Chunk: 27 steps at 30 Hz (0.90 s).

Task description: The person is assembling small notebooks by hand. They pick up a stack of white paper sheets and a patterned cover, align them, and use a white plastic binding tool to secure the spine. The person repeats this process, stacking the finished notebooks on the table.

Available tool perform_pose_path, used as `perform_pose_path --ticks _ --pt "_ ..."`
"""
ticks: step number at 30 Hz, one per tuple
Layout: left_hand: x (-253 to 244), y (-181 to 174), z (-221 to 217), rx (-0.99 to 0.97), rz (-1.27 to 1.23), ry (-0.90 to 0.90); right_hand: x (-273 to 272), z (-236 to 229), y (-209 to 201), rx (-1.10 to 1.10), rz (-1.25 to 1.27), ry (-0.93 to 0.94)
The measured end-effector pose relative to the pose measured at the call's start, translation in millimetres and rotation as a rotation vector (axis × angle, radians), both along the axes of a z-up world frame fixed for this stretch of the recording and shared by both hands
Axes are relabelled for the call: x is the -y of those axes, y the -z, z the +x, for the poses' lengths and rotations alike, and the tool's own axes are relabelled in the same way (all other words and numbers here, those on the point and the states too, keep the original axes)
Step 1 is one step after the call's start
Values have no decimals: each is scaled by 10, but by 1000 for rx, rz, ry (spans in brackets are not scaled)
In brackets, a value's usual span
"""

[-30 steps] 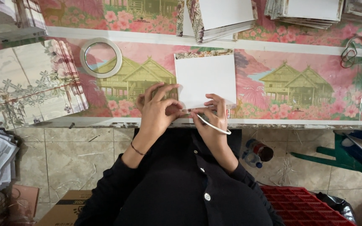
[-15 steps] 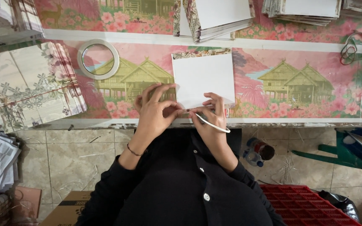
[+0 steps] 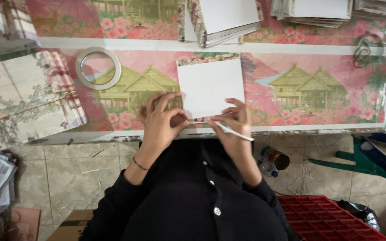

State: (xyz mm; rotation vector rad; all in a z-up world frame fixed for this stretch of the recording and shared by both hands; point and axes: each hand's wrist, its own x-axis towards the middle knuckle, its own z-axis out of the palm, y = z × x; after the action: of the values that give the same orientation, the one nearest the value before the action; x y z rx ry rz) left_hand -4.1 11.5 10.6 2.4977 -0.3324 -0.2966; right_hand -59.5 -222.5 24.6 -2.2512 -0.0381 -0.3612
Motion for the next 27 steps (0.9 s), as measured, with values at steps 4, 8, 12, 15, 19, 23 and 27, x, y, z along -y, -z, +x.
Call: perform_pose_path --ticks 4,8,12,15,19,23,27 --pt "-12 -57 5 19 -21 19 527 -60 -6 -19 12 112" --pt "-1 -30 0 14 17 13 780 -93 3 -28 -9 213" --pt "-19 44 -18 8 32 19 800 -112 172 -44 -8 231" --pt "-8 45 -19 -5 32 10 800 -124 278 -41 -36 250" --pt "0 -35 2 -32 22 8 801 -122 318 -56 -51 268" --pt "-16 32 12 -66 56 27 792 -117 336 -65 -62 282" --pt "-13 -25 23 -97 111 37 740 -94 401 -32 -90 325"
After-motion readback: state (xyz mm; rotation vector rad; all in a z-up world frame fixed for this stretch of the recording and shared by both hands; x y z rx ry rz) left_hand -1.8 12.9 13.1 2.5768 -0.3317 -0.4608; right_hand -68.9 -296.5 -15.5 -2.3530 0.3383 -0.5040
